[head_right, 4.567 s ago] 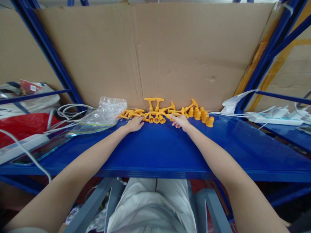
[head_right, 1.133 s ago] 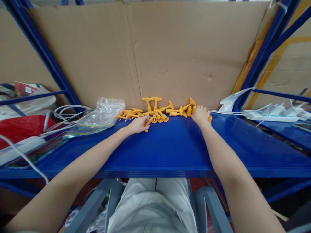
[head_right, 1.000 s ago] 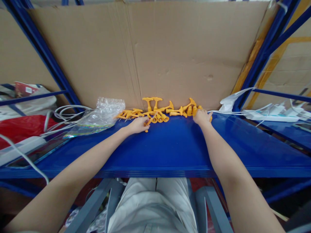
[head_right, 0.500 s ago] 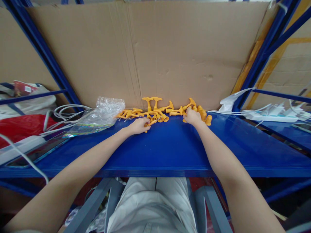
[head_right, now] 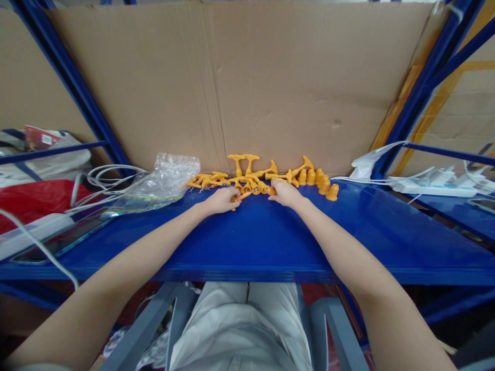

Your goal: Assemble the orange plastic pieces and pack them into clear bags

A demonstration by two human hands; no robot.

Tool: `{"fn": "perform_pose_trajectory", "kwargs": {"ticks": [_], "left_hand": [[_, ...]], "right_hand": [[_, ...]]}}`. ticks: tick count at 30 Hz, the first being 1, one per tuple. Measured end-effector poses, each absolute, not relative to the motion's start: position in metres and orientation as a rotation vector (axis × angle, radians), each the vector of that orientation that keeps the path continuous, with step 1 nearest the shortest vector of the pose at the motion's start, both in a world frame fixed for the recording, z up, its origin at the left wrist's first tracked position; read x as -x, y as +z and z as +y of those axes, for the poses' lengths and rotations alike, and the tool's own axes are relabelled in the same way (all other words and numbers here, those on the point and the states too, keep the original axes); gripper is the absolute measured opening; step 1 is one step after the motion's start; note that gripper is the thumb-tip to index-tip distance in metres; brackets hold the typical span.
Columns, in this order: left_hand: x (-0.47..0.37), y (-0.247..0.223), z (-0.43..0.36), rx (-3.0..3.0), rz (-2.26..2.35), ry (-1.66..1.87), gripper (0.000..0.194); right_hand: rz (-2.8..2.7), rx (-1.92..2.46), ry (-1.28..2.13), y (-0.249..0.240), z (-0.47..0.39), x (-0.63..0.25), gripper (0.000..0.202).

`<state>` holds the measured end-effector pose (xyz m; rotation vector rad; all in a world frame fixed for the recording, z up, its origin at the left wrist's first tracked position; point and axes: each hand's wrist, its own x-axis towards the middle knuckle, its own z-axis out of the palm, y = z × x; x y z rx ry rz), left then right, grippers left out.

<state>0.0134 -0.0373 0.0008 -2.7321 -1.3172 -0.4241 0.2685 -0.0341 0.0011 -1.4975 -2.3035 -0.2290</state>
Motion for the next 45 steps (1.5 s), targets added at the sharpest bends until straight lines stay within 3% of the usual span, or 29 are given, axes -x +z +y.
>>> {"fn": "perform_pose_trajectory", "kwargs": {"ticks": [7,18,31,45], "left_hand": [[-0.014,0.000,-0.037,2.732,-1.325,-0.447,0.012],[-0.015,0.003,-0.042,2.741,-1.370,-0.408,0.012],[-0.012,0.000,-0.038,2.720,-1.335,-0.460,0.011],[-0.015,0.004,-0.043,2.665,-1.062,-0.903,0.014]], "right_hand": [[-2.296,1.240,-0.176,0.001,-0.036,-0.263,0.016],[-2.241,1.190,-0.061,0.000,-0.032,-0.268,0.020],[-2.348,1.011,-0.229,0.000,-0.036,-0.264,0.033],[-2.378,0.998,-0.296,0.003,-0.049,-0.251,0.039]]}}
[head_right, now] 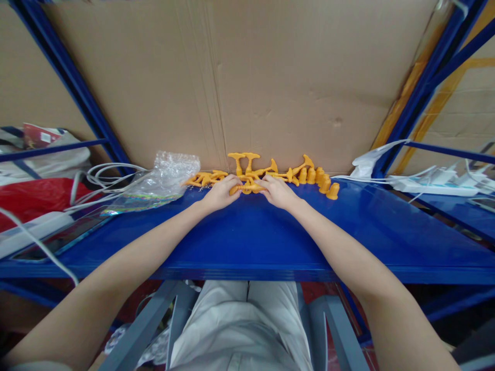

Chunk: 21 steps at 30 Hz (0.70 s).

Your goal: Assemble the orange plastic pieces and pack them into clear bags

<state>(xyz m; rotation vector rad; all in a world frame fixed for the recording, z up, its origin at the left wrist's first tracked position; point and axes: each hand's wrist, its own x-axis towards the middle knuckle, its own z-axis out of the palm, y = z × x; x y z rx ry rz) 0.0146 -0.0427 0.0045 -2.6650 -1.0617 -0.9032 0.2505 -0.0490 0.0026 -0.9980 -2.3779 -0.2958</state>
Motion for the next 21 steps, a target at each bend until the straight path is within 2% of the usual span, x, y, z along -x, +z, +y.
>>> {"fn": "perform_pose_trajectory", "kwargs": {"ticks": [6,10,16,21], "left_hand": [[-0.013,0.003,-0.039,2.695,-1.047,-0.924,0.014],[-0.010,0.004,-0.035,2.684,-1.066,-0.928,0.014],[-0.006,0.003,-0.032,2.696,-1.051,-0.884,0.019],[-0.005,0.001,-0.031,2.710,-1.020,-0.840,0.022]], "right_hand": [[-2.360,0.960,-0.237,-0.001,-0.044,-0.253,0.039],[-2.318,0.899,-0.166,0.002,-0.039,-0.258,0.045],[-2.228,0.955,0.150,0.009,-0.034,-0.267,0.040],[-2.218,1.011,0.342,0.012,-0.037,-0.268,0.044]]}}
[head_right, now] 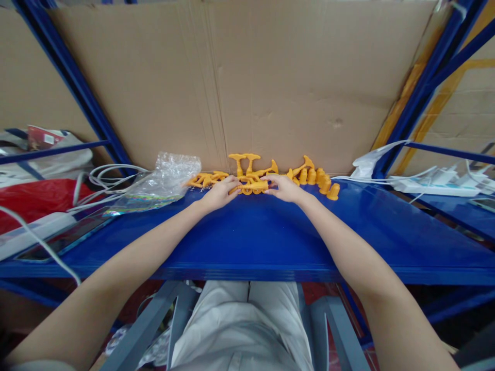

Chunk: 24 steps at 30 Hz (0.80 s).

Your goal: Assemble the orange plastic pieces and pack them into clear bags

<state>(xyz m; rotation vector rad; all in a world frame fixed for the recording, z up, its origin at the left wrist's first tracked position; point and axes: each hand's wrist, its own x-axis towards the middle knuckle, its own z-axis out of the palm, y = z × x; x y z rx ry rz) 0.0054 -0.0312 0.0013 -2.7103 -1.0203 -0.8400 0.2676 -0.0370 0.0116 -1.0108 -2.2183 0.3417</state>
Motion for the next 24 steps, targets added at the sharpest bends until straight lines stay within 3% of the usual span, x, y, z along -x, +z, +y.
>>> {"fn": "perform_pose_trajectory", "kwargs": {"ticks": [10,24], "left_hand": [[-0.002,0.001,-0.027,2.688,-0.920,-0.903,0.026],[-0.005,0.002,-0.027,2.704,-0.978,-0.917,0.022]], "right_hand": [[-1.971,1.061,0.778,0.014,-0.040,-0.262,0.023],[-1.826,1.069,1.087,0.020,-0.050,-0.261,0.033]]}}
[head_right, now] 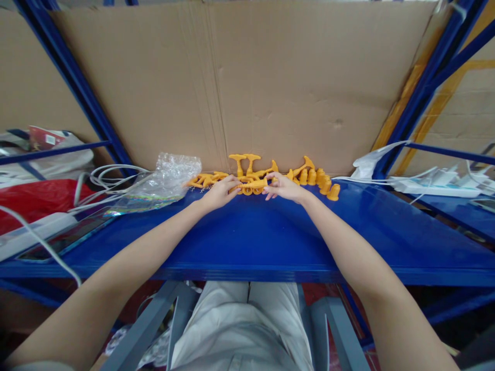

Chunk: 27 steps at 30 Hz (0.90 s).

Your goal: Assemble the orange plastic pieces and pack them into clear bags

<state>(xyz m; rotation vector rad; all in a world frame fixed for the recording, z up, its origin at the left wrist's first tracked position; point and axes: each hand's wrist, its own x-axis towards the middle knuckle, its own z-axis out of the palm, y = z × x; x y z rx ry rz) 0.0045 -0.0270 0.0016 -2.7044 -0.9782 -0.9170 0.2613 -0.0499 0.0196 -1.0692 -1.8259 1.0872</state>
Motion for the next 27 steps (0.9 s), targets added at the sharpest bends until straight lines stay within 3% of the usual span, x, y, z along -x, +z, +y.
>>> {"fn": "perform_pose_trajectory", "kwargs": {"ticks": [4,9,13,19,22,27], "left_hand": [[-0.004,0.001,-0.027,2.683,-0.980,-0.954,0.023],[-0.004,0.001,-0.026,2.672,-0.966,-0.976,0.023],[-0.006,0.002,-0.027,2.670,-1.004,-0.990,0.021],[-0.007,0.002,-0.025,2.657,-1.061,-1.021,0.016],[-0.006,0.002,-0.025,2.657,-1.064,-1.029,0.014],[-0.006,0.002,-0.025,2.643,-1.052,-1.040,0.011]], "right_hand": [[-1.789,1.096,1.115,0.019,-0.052,-0.257,0.021],[-1.743,1.217,1.086,0.017,-0.051,-0.250,0.042],[-1.747,1.275,1.081,0.017,-0.051,-0.250,0.045],[-1.735,1.255,1.103,0.017,-0.055,-0.252,0.023],[-1.731,1.205,1.093,0.015,-0.054,-0.253,0.030],[-1.772,1.150,1.092,0.015,-0.054,-0.254,0.015]]}}
